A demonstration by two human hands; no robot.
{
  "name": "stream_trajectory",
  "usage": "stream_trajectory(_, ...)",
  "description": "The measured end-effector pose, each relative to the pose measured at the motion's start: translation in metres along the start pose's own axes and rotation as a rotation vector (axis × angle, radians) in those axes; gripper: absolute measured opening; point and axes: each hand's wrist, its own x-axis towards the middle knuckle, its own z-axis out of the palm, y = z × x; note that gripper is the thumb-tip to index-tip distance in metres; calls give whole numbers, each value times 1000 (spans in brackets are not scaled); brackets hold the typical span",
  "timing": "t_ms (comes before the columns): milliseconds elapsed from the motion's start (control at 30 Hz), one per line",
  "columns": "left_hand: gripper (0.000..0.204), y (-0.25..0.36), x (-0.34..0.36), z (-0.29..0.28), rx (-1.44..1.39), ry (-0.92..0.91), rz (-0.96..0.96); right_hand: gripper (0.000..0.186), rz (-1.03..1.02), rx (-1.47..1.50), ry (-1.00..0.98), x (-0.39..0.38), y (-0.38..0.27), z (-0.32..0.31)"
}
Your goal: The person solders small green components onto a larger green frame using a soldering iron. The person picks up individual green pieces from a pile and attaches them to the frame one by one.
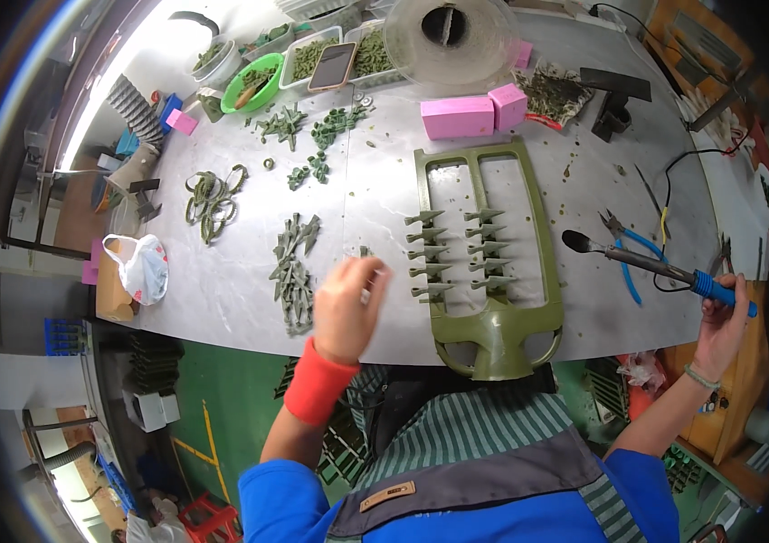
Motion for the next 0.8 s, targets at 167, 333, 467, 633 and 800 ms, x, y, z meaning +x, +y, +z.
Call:
stream_trajectory(167, 20, -54, 3, 14, 344, 46, 104, 23, -30, 11, 6, -4, -7, 8)
stream_trajectory(333, 18, -65, 10, 9, 32, -128, -183, 24, -8, -9, 28, -6, 1, 14)
stream_trajectory(467, 12, -75, 28, -3, -212, -360, -315, 24, -17, -13, 13, -12, -4, 19)
stream_trajectory(633, 14, -61, 45, -7, -742, -204, -517, 25, -13, -16, 12, -11, -4, 20)
stream_trajectory(800, 12, -76, 23, 6, -391, -299, -370, 26, -23, -10, -11, -8, 0, 20)
